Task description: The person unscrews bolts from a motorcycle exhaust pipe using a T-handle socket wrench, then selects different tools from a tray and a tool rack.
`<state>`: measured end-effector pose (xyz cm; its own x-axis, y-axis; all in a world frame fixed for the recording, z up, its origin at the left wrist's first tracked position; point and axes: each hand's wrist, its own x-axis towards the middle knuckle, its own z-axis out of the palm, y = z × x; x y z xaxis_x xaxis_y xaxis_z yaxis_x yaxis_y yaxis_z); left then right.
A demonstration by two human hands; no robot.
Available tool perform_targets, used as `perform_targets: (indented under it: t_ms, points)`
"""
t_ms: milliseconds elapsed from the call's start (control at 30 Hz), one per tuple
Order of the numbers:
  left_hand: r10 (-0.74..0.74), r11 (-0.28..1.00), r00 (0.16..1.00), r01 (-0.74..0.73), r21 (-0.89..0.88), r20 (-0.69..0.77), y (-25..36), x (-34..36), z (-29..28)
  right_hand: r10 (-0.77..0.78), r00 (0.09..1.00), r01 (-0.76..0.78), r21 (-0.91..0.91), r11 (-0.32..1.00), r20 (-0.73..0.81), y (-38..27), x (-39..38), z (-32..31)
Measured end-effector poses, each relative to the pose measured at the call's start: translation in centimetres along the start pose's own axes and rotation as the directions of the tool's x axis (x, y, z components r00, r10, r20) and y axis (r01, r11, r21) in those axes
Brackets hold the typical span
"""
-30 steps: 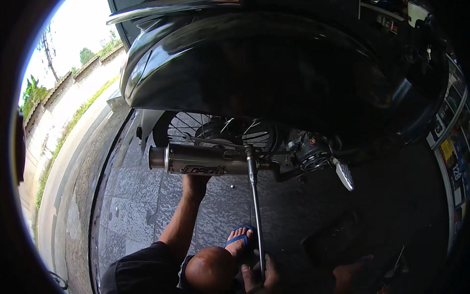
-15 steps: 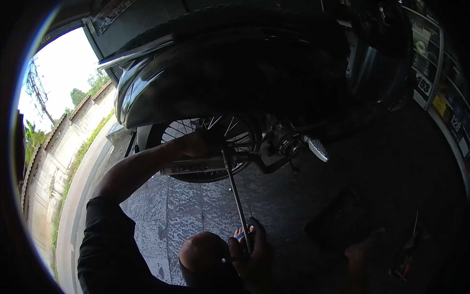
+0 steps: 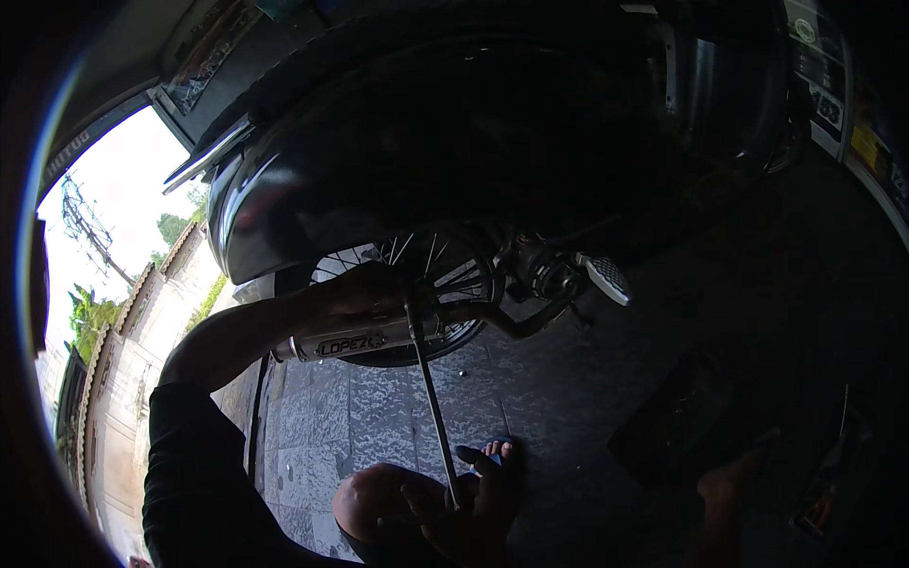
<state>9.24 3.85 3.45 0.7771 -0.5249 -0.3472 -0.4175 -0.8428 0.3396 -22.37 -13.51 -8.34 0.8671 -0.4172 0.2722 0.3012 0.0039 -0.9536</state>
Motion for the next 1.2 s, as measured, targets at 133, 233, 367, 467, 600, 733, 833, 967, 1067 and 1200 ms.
perform_targets:
  t_ms: [133,233,367,467,600,733,833,967,1067,1200]
  points:
    - [-0.039,0.999,0.999,0.040,-0.012,0.023,0.1,-1.1,-0.5,0.885,0.411,-0.464,0.787,0.407,-0.216,2.1,13.2,-23.6]
    - [0.052,0.999,0.999,-0.052,0.002,0.003,0.4,-0.7,-0.3,0.778,0.513,-0.344,0.743,0.574,-0.364,14.7,8.9,-32.7]
    - [0.020,0.999,1.000,-0.020,0.032,-0.010,0.5,-0.8,-0.2,0.748,0.497,-0.333,0.700,0.632,-0.439,17.1,7.4,-33.5]
    - [0.071,0.997,0.997,-0.070,-0.044,0.013,-0.8,-0.8,-0.4,0.630,0.584,-0.350,0.542,0.764,-0.511,14.2,7.9,-27.5]
    - [-0.014,0.999,0.999,0.013,0.036,0.038,1.5,-1.4,-0.9,0.284,0.937,-0.279,-0.055,0.959,0.203,2.0,1.4,-4.0]
    - [0.090,0.989,0.996,-0.091,0.120,0.015,0.8,-0.6,-0.7,0.282,0.905,-0.279,-0.054,0.959,0.319,0.3,-0.5,-1.4]
    - [0.110,0.971,0.994,-0.109,0.212,0.008,0.8,-0.6,-0.8,0.271,0.908,-0.226,-0.172,0.959,0.320,-0.1,0.1,-2.3]
    - [-0.023,0.971,0.999,0.016,0.239,0.026,2.1,-1.4,-0.8,0.216,0.905,-0.071,-0.369,0.927,0.368,-1.1,1.6,-3.2]
    - [0.013,0.972,1.000,-0.014,0.235,0.005,3.1,-1.5,-0.9,0.001,0.923,0.204,-0.492,0.846,0.384,-1.2,2.2,-3.9]
    - [0.252,0.905,0.968,-0.238,0.353,0.007,-1.4,-0.2,-1.2,0.055,0.898,0.242,-0.594,0.767,0.437,-1.7,2.5,-3.5]
